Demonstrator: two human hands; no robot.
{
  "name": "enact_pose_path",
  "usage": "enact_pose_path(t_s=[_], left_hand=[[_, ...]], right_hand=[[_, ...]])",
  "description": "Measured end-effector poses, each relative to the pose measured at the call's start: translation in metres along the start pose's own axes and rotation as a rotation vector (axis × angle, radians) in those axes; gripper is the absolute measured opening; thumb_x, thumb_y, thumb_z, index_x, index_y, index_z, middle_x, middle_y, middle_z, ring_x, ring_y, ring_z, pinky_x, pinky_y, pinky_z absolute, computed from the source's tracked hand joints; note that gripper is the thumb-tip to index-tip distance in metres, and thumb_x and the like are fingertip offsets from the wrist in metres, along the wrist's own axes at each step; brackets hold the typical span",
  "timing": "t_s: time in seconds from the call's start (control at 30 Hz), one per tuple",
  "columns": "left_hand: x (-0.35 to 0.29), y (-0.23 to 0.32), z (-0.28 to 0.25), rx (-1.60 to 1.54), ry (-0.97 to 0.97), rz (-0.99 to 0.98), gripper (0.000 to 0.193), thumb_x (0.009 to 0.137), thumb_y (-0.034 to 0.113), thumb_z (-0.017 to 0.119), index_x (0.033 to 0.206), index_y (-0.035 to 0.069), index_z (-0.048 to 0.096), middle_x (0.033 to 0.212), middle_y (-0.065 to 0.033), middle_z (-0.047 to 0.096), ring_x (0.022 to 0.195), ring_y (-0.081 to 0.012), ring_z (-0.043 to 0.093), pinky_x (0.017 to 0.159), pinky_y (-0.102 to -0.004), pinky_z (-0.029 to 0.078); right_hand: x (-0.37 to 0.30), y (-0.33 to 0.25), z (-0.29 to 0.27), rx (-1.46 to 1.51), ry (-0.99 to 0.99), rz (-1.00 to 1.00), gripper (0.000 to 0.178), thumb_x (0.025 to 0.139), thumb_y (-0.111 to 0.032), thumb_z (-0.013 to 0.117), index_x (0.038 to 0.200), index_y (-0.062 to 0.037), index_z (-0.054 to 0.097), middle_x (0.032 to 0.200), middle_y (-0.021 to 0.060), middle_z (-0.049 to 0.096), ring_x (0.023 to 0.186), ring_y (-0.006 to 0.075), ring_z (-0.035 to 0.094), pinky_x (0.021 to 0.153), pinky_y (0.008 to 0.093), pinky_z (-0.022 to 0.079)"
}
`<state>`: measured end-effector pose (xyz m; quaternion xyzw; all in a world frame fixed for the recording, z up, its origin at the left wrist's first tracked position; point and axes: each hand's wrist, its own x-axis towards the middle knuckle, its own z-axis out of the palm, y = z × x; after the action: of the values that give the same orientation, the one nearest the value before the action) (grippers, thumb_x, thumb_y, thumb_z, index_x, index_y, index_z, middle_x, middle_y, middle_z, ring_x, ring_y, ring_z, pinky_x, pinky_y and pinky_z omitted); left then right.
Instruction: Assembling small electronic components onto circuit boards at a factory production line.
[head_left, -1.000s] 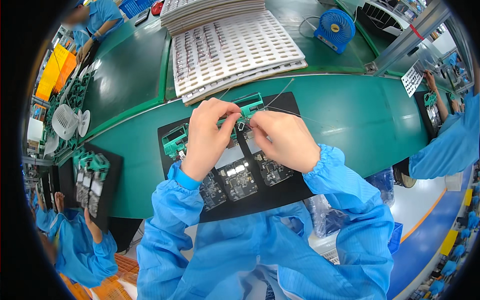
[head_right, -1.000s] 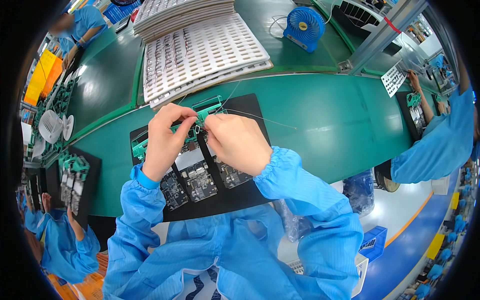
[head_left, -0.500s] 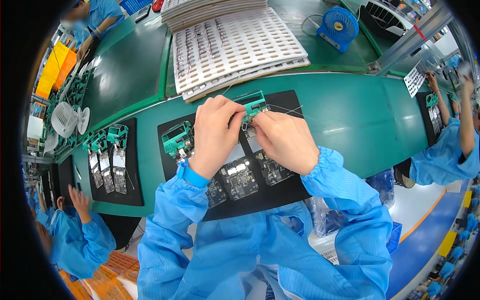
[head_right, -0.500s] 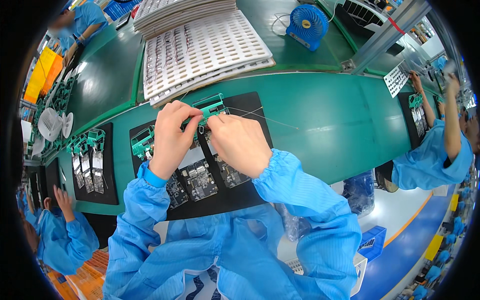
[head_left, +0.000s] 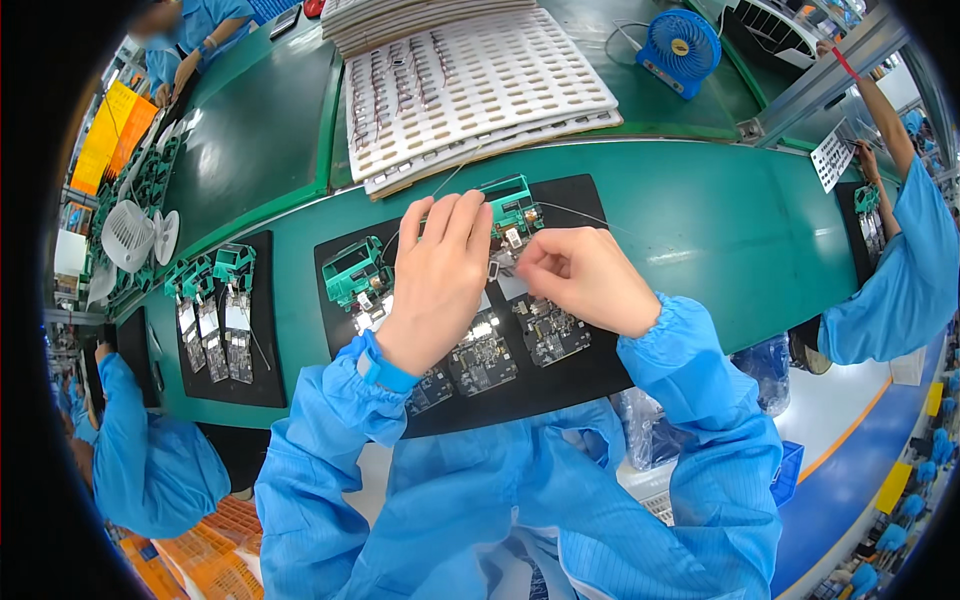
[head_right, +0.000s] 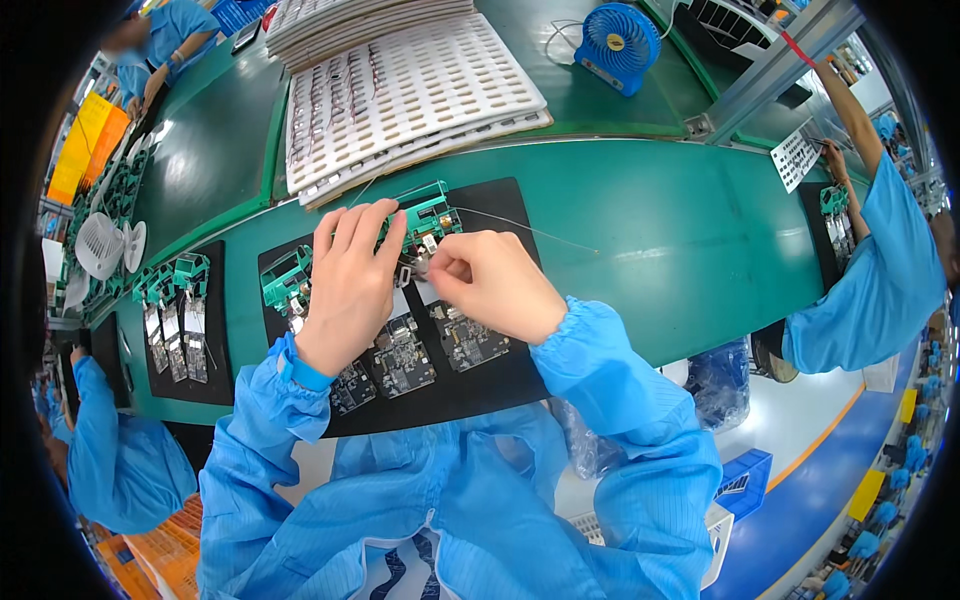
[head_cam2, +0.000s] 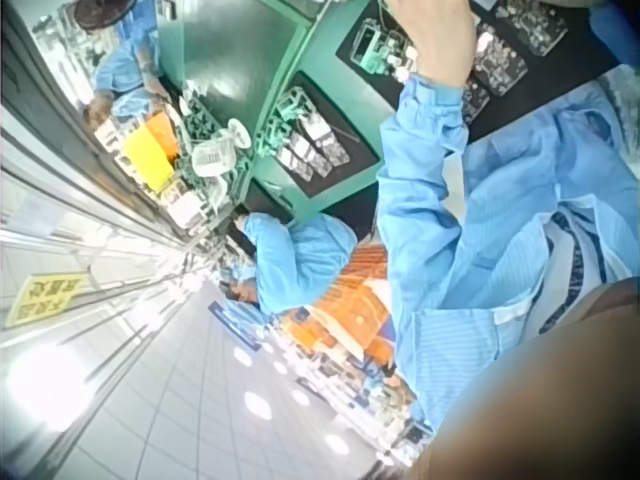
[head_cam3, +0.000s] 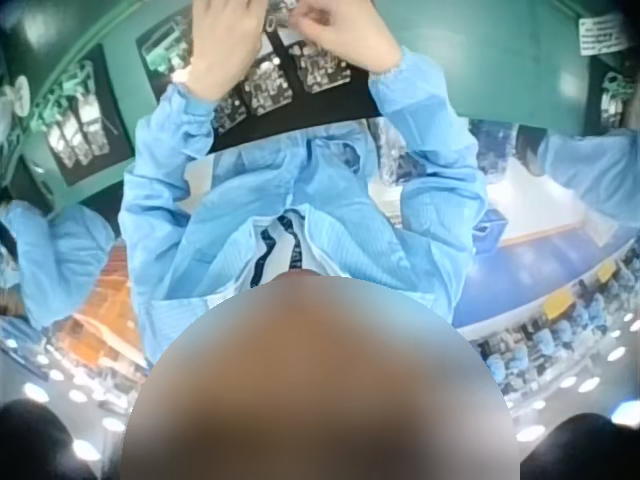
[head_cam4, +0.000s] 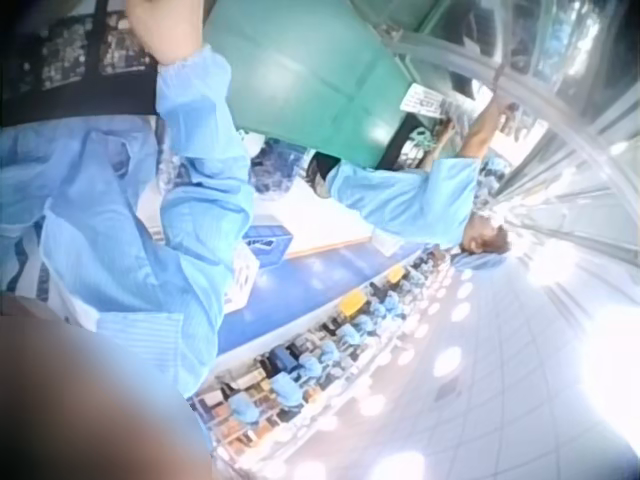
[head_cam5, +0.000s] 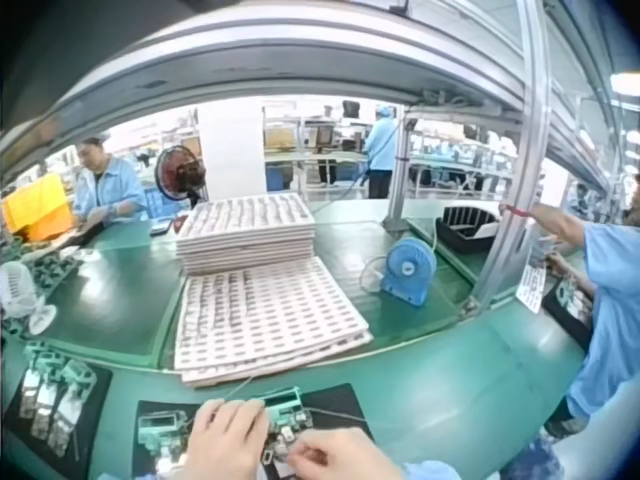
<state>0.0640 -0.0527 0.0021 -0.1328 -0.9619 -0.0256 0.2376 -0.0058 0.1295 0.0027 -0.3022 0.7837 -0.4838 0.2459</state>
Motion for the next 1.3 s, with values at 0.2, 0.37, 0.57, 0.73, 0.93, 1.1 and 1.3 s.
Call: enact_pose_path(t_s=[0.2,0.37,0.57,0.73,0.93,1.1,1.3], left_hand=[[-0.014,-0.004,-0.020,-0.378,0.110,-0.210,0.044,0.076,-0.009,0.061,0.118,0.004,0.064,0.112,-0.0120,0.061,0.102,-0.0268,0.060,0.091,-0.0389,0.046],[-0.040,0.000,-0.039,-1.155,0.034,-0.628,0.023,0.085,0.001,0.070,0.108,0.000,0.066,0.091,-0.0063,0.066,0.082,-0.0108,0.063,0.074,-0.0246,0.051],[-0.060,-0.020,-0.047,-1.164,0.039,-0.696,0.010,0.086,-0.001,0.068,0.096,-0.002,0.067,0.090,-0.0038,0.065,0.082,-0.0090,0.061,0.075,-0.0230,0.049],[-0.055,-0.044,-0.040,-0.784,0.097,-0.448,0.016,0.083,-0.004,0.066,0.099,-0.002,0.068,0.086,-0.0090,0.064,0.079,-0.0169,0.063,0.070,-0.0259,0.049],[-0.044,-0.048,-0.022,-0.692,0.155,-0.480,0.012,0.082,-0.003,0.067,0.092,0.001,0.066,0.085,-0.0115,0.063,0.076,-0.0247,0.064,0.065,-0.0332,0.050],[-0.044,-0.053,-0.021,-0.560,0.117,-0.380,0.009,0.081,-0.002,0.066,0.089,0.001,0.064,0.084,-0.0115,0.062,0.076,-0.0299,0.062,0.064,-0.0363,0.050],[-0.048,-0.054,-0.024,-0.603,0.085,-0.352,0.009,0.081,-0.002,0.067,0.090,0.001,0.067,0.087,-0.0108,0.062,0.076,-0.0287,0.062,0.064,-0.0358,0.050]], right_hand=[[-0.009,-0.005,0.011,0.448,0.013,0.027,0.009,0.089,-0.009,0.064,0.088,0.0000,0.066,0.072,0.0028,0.067,0.068,0.0067,0.063,0.061,0.0233,0.051],[-0.008,-0.013,0.027,0.338,-0.029,0.007,0.007,0.092,-0.006,0.063,0.096,0.0004,0.064,0.079,0.0020,0.066,0.074,0.0067,0.063,0.068,0.0222,0.052],[-0.001,-0.032,0.049,0.070,0.040,-0.194,0.007,0.088,-0.007,0.064,0.089,-0.0006,0.063,0.072,0.0077,0.065,0.063,0.0139,0.064,0.056,0.0286,0.050],[0.012,-0.029,0.068,-0.168,0.116,-0.361,0.006,0.086,-0.005,0.064,0.089,-0.0001,0.062,0.075,0.0148,0.065,0.064,0.0269,0.066,0.057,0.0344,0.050],[0.028,-0.024,0.076,-0.262,0.154,-0.370,0.006,0.085,-0.004,0.063,0.088,0.0008,0.061,0.077,0.0178,0.066,0.067,0.0342,0.065,0.058,0.0389,0.050],[0.029,-0.025,0.076,-0.247,0.137,-0.338,0.005,0.085,-0.003,0.063,0.088,0.0007,0.061,0.076,0.0176,0.066,0.066,0.0336,0.066,0.058,0.0380,0.051],[0.027,-0.021,0.073,-0.223,0.098,-0.303,0.006,0.084,-0.003,0.063,0.089,0.0006,0.062,0.074,0.0167,0.067,0.065,0.0305,0.067,0.057,0.0365,0.051]])
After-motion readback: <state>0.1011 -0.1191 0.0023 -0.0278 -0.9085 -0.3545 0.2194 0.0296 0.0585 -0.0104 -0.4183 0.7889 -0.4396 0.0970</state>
